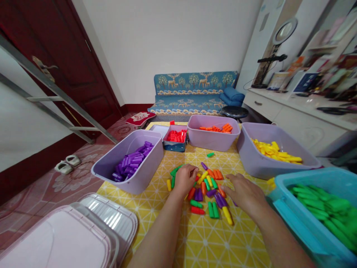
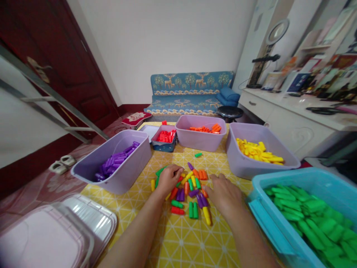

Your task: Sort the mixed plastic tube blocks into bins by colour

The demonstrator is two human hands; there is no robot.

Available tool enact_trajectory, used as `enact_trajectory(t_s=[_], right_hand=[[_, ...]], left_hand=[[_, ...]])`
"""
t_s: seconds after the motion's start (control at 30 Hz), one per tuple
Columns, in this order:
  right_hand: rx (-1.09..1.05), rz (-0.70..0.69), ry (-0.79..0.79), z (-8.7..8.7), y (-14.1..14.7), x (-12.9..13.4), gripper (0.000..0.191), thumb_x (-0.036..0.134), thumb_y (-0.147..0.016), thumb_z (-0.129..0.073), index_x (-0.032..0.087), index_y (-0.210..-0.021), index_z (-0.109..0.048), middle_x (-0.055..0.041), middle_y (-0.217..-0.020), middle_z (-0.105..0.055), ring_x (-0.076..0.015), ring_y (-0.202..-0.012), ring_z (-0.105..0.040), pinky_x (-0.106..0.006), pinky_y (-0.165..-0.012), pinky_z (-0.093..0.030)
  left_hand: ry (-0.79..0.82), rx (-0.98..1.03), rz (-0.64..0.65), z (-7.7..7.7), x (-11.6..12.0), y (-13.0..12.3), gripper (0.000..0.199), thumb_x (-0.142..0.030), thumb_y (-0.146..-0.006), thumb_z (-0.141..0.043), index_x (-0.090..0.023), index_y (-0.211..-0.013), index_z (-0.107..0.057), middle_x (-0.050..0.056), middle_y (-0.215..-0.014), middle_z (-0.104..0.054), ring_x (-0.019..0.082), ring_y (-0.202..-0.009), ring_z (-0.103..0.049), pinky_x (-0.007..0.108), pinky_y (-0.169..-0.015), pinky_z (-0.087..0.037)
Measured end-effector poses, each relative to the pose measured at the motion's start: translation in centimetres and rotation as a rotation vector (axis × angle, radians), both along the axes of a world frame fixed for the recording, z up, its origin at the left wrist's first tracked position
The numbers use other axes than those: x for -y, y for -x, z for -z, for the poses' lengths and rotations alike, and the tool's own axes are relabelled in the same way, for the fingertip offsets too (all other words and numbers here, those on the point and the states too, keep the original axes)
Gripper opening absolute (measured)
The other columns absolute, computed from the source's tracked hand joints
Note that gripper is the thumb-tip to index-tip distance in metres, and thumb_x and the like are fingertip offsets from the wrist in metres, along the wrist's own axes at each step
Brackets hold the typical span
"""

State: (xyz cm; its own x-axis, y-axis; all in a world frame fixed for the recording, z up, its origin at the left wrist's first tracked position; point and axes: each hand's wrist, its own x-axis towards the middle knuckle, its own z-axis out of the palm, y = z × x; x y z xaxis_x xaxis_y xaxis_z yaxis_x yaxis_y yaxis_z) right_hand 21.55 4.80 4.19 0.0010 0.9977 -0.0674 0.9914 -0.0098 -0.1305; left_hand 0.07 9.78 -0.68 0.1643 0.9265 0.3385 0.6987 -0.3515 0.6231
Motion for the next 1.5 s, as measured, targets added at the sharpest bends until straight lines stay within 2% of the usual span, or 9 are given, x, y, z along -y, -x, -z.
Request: enact_trajectory(t_s=[0.17, 0.37, 0.57, 0.67, 0.83, 0.97, 1.13, 1.3, 1.5], right_hand=[[-0.121, -0.051, 0.046, 1.8, 0.3, 1.2, 0.045, 0.044, -0.082, -0.059, 0.020, -0.120, -0.061, -0.0128, -0.107, -0.060, -0.0274, -0.097, -0.063, -0.034, -0.079, -0.045], [-0.289, -0.073, -0.003, 2.2, 4.2, -1.7, 0.052, 0.032, -0.077, -0.065, 0.022, -0.127, -0.057, -0.0115, -0.121, -0.057, -0.0249, -0.103, -0.060, -0.033, -0.085, -0.044], [-0.513, -0.194, -0.005, 3.0, 6.0, -4.0, 0.034, 0.021, -0.072, -0.065, 0.020, -0.106, -0.067, -0.0057, -0.099, -0.068, -0.0197, -0.087, -0.064, -0.029, -0.077, -0.046], [-0.740, -0.193, -0.067, 4.4, 6.0, -4.3, 0.024, 0.027, -0.078, -0.059, 0.019, -0.098, -0.067, -0.0050, -0.093, -0.070, -0.0198, -0.085, -0.065, -0.031, -0.078, -0.048], [-1.118, -0.076, -0.054, 6.5, 5.2, -4.7, 0.038, 0.044, -0.083, -0.054, 0.017, -0.108, -0.062, -0.0063, -0.086, -0.072, -0.0197, -0.073, -0.067, -0.031, -0.065, -0.051], [-1.016, -0.124, -0.125, 6.3, 4.8, -4.9, 0.030, 0.035, -0.078, -0.057, 0.018, -0.102, -0.066, -0.0070, -0.095, -0.072, -0.0203, -0.086, -0.067, -0.031, -0.076, -0.051], [-0.641, -0.198, -0.100, 3.2, 4.6, -3.8, 0.038, 0.023, -0.072, -0.061, 0.022, -0.109, -0.067, -0.0044, -0.101, -0.071, -0.0218, -0.095, -0.064, -0.033, -0.084, -0.046], [-0.259, -0.280, -0.049, 0.4, 4.4, -2.3, 0.040, 0.018, -0.065, -0.064, 0.023, -0.105, -0.068, -0.0042, -0.097, -0.071, -0.0242, -0.093, -0.063, -0.032, -0.079, -0.042], [-0.203, -0.308, -0.009, 0.8, 5.2, -2.1, 0.034, 0.015, -0.069, -0.056, 0.021, -0.100, -0.065, -0.0081, -0.099, -0.071, -0.0258, -0.092, -0.065, -0.031, -0.072, -0.040]], left_hand=[[-0.005, -0.002, -0.009, 0.2, 0.0, 0.0, 0.024, -0.026, -0.090, -0.051, -0.020, -0.083, -0.072, 0.004, -0.081, -0.070, 0.015, -0.077, -0.060, 0.025, -0.070, -0.040], [0.008, 0.070, -0.013, 0.3, 0.0, 0.0, 0.027, -0.027, -0.092, -0.047, -0.018, -0.082, -0.071, 0.004, -0.082, -0.070, 0.015, -0.078, -0.061, 0.024, -0.070, -0.041], [0.026, 0.114, -0.024, -0.5, 0.2, 0.1, 0.030, -0.026, -0.093, -0.044, -0.017, -0.082, -0.070, 0.005, -0.081, -0.070, 0.016, -0.077, -0.061, 0.025, -0.070, -0.042], [0.025, 0.177, -0.010, -0.5, 0.3, 0.1, 0.026, -0.025, -0.092, -0.046, -0.018, -0.092, -0.071, 0.006, -0.088, -0.071, 0.017, -0.083, -0.063, 0.026, -0.076, -0.046], [-0.102, 0.352, -0.056, -0.7, 0.4, 0.0, 0.021, -0.021, -0.088, -0.052, -0.019, -0.100, -0.069, 0.007, -0.102, -0.068, 0.018, -0.098, -0.062, 0.030, -0.088, -0.047], [-0.086, 0.322, 0.033, -2.1, 0.6, 0.4, 0.017, -0.024, -0.086, -0.056, -0.018, -0.089, -0.072, 0.005, -0.086, -0.070, 0.016, -0.082, -0.063, 0.026, -0.077, -0.048], [0.090, -0.107, 0.297, -4.5, 1.1, 1.4, 0.016, -0.023, -0.071, -0.070, -0.025, -0.087, -0.076, 0.002, -0.082, -0.073, 0.018, -0.074, -0.063, 0.026, -0.070, -0.046], [0.123, -0.286, 0.338, -5.2, 1.8, 1.3, 0.040, -0.017, -0.060, -0.072, -0.031, -0.097, -0.075, 0.004, -0.094, -0.075, 0.025, -0.089, -0.065, 0.032, -0.081, -0.047], [0.067, -0.386, 0.277, -4.3, 2.1, -0.3, 0.036, -0.009, -0.059, -0.064, -0.027, -0.088, -0.076, 0.008, -0.086, -0.073, 0.028, -0.086, -0.063, 0.037, -0.083, -0.046]])
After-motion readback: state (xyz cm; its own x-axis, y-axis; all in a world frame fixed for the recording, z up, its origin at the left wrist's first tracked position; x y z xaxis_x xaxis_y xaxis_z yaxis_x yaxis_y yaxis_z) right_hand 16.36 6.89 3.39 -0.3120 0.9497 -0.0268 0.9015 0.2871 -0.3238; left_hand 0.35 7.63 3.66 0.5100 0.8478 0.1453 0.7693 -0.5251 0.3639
